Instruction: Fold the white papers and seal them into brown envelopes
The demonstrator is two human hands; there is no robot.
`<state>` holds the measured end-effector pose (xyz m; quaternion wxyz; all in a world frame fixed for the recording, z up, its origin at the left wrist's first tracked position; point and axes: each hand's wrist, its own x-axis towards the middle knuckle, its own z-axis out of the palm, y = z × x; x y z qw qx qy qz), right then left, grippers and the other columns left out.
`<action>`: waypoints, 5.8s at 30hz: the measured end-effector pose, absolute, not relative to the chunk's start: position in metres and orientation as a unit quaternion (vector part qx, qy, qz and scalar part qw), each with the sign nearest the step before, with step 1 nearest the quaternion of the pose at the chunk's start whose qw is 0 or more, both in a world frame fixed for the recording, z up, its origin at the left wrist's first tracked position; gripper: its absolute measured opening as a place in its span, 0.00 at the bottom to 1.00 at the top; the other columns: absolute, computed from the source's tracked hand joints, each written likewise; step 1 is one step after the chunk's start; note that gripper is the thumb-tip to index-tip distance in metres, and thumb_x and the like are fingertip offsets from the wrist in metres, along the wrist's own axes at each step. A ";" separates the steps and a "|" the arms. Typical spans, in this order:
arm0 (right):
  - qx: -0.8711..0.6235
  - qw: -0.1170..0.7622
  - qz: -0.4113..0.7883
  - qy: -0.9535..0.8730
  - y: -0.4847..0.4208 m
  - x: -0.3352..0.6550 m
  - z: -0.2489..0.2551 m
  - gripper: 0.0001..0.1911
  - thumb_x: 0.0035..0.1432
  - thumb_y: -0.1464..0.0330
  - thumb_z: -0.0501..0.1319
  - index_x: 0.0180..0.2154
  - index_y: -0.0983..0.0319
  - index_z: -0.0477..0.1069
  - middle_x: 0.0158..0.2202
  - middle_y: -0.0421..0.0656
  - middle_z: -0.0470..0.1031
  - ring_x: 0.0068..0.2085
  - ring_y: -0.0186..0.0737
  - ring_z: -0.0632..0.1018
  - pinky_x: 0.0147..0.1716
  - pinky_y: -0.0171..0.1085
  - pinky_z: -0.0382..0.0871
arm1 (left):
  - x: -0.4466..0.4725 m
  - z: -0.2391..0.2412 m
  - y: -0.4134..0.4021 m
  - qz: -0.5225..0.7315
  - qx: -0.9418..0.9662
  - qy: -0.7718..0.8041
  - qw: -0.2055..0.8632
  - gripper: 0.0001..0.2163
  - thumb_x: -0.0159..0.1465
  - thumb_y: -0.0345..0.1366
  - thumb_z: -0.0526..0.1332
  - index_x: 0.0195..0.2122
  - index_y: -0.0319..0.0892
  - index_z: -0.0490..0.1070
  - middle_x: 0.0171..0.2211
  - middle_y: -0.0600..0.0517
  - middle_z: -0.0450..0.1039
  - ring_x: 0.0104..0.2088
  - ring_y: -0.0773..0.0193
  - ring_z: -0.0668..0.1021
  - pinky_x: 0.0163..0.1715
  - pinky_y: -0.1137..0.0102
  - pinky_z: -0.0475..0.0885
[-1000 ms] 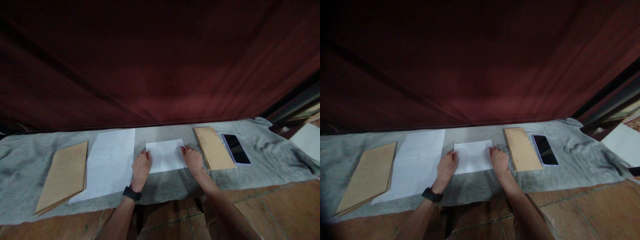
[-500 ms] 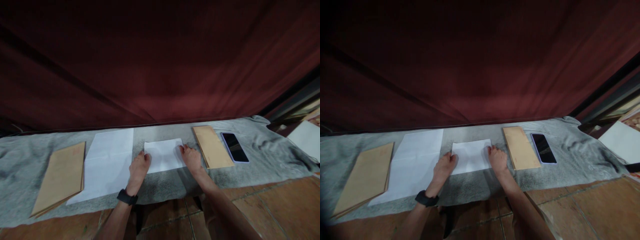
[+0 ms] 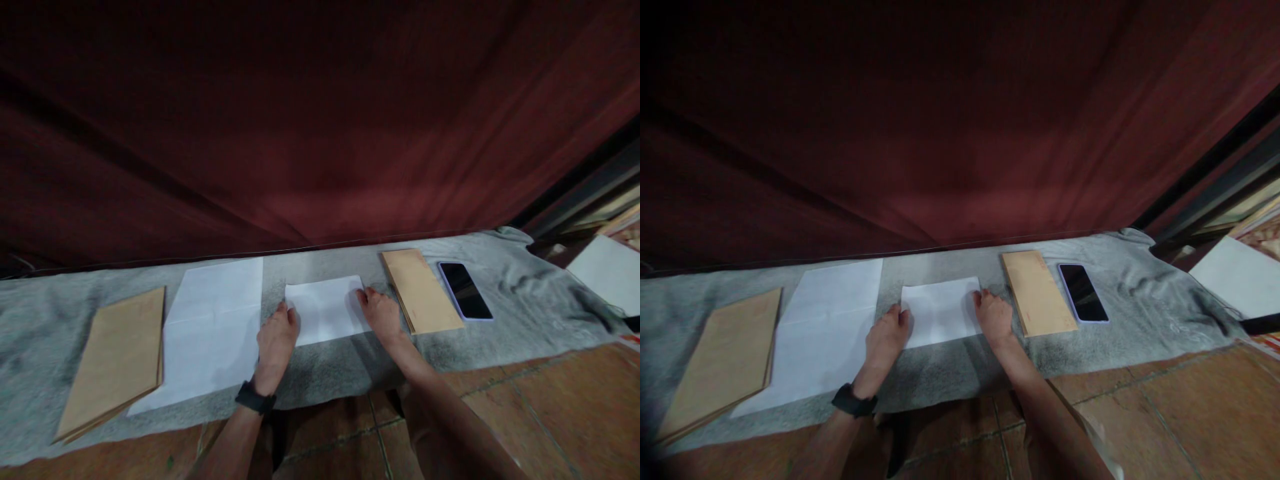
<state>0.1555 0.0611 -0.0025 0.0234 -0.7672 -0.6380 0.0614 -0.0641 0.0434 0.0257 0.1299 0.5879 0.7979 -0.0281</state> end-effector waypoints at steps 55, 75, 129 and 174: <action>-0.735 0.013 -0.012 -0.677 0.030 0.159 -0.007 0.16 0.71 0.67 0.50 0.44 0.66 0.74 0.28 0.52 0.81 0.31 0.50 0.84 0.28 0.38 0.68 | -0.067 0.019 0.025 -0.027 0.601 0.796 0.056 0.17 0.73 0.41 0.48 0.49 0.39 0.74 0.34 0.40 0.82 0.39 0.49 0.84 0.37 0.62 0.75; -0.729 0.014 -0.046 -0.683 0.026 0.156 -0.009 0.16 0.71 0.67 0.50 0.48 0.67 0.73 0.29 0.51 0.81 0.30 0.46 0.83 0.27 0.36 0.64 | -0.064 0.000 0.019 -0.009 0.651 0.758 -0.030 0.21 0.75 0.37 0.41 0.53 0.35 0.70 0.29 0.39 0.80 0.34 0.49 0.84 0.31 0.63 0.75; -0.568 0.164 0.032 -0.806 -0.001 0.107 -0.034 0.26 0.72 0.62 0.52 0.67 0.61 0.60 0.71 0.50 0.56 0.70 0.53 0.58 0.68 0.55 0.50 | -0.061 0.000 0.020 -0.027 0.658 0.752 -0.022 0.19 0.74 0.36 0.41 0.53 0.35 0.69 0.32 0.38 0.81 0.36 0.50 0.84 0.33 0.65 0.74; -0.604 0.185 0.040 -0.775 0.017 0.115 -0.028 0.26 0.73 0.64 0.47 0.67 0.66 0.60 0.70 0.51 0.58 0.70 0.49 0.60 0.68 0.51 0.53 | -0.037 -0.043 0.021 0.118 0.796 0.592 -0.046 0.24 0.73 0.42 0.48 0.69 0.44 0.60 0.71 0.44 0.55 0.71 0.48 0.57 0.67 0.50 0.59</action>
